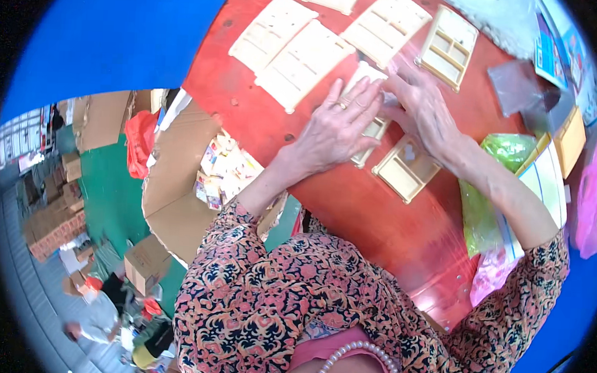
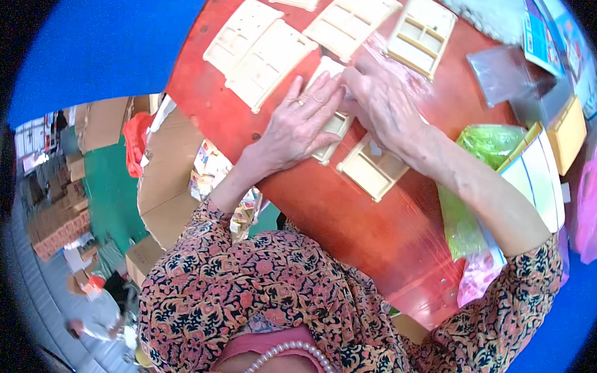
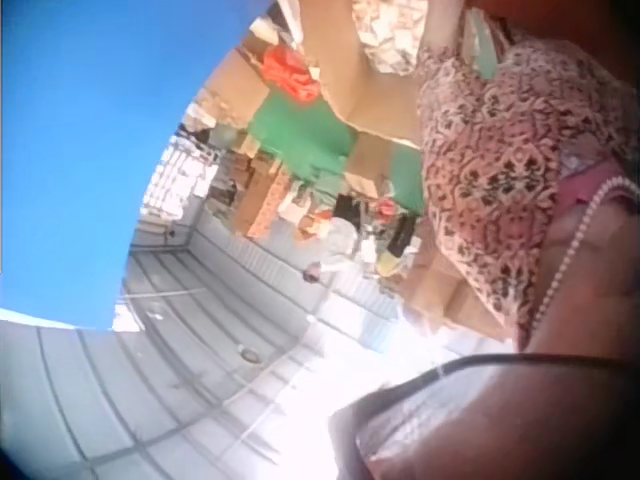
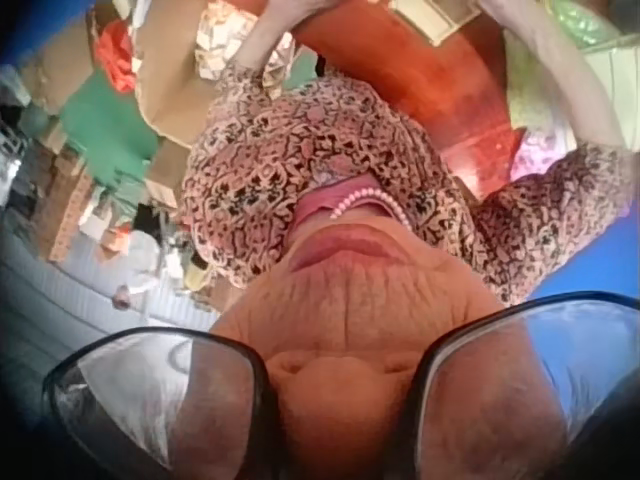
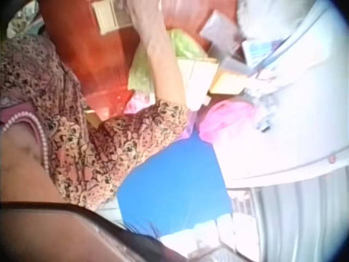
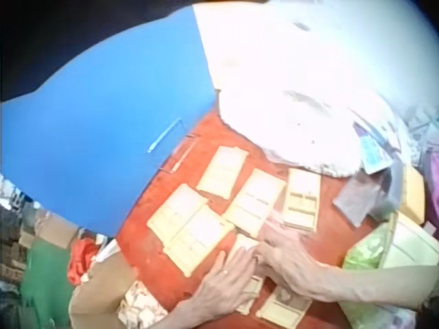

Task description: Sort small white circular components from a container into designated compartments of yellow trays.

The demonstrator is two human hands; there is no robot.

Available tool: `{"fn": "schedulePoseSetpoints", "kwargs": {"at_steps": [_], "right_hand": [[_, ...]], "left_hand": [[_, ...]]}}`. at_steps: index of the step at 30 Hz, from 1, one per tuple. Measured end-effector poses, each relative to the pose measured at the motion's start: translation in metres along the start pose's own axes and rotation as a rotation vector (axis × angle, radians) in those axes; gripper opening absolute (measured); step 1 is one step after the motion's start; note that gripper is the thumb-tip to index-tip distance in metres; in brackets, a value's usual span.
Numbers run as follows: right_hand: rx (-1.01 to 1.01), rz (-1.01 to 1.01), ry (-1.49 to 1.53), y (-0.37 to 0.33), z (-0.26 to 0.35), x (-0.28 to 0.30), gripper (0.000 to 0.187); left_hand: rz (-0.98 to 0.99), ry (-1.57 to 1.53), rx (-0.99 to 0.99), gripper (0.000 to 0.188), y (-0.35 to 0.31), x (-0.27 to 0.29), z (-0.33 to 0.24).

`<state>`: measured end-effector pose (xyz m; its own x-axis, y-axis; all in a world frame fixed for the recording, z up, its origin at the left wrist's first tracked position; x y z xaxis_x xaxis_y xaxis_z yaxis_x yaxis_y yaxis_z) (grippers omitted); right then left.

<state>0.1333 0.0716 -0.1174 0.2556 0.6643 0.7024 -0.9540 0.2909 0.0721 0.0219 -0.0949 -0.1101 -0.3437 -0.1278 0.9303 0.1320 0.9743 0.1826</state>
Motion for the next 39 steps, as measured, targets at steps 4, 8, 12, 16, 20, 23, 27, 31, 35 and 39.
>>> {"fn": "schedulePoseSetpoints", "kwargs": {"at_steps": [4, 8, 12, 16, 20, 23, 27, 31, 35, 39], "right_hand": [[0.061, -0.031, 0.085, 0.004, 0.001, 0.004, 0.032], [0.034, 0.042, 0.098, 0.011, 0.0, 0.017, 0.028], [0.078, -0.048, -0.069, 0.031, 0.013, 0.028, 0.023], [0.272, -0.118, -0.337, 0.063, 0.025, 0.009, 0.032], [0.302, -0.133, -0.506, 0.075, 0.033, -0.004, 0.037], [0.322, -0.093, -0.662, 0.079, 0.037, -0.007, 0.035], [0.33, -0.071, -0.671, 0.078, 0.039, -0.006, 0.036], [0.265, -0.096, -0.608, 0.08, 0.031, -0.009, 0.035], [0.267, -0.244, -0.388, 0.084, 0.028, -0.007, 0.035], [0.282, -0.244, -0.325, 0.1, 0.035, -0.001, 0.029]], "left_hand": [[0.024, -0.096, 0.011, 0.071, -0.003, 0.012, 0.005], [-0.046, 0.022, 0.139, 0.072, -0.014, 0.037, 0.033], [-0.012, 0.102, 0.267, 0.077, -0.012, 0.047, 0.059], [0.028, 0.176, 0.249, 0.08, -0.009, 0.037, 0.071], [0.05, 0.226, 0.228, 0.083, -0.005, 0.031, 0.072], [0.062, 0.242, 0.241, 0.083, -0.008, 0.029, 0.071], [0.107, 0.244, 0.274, 0.085, -0.008, 0.029, 0.067], [-0.004, 0.033, 0.271, 0.08, -0.003, 0.044, 0.068], [-0.11, 0.144, 0.28, 0.072, -0.012, 0.056, 0.091], [-0.162, 0.181, 0.344, 0.064, -0.016, 0.065, 0.116]]}}
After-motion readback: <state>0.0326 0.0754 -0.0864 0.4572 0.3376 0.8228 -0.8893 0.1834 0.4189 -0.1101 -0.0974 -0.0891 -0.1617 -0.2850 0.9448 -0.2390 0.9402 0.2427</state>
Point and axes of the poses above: each hand's wrist, its own y-axis towards the middle knuckle, its own x-axis out of the back of the hand, z = x × y, the point moved 1 cm from there along y, towards the middle knuckle, and after that the axes turned 9 degrees about -x, right-handed, at the moved point
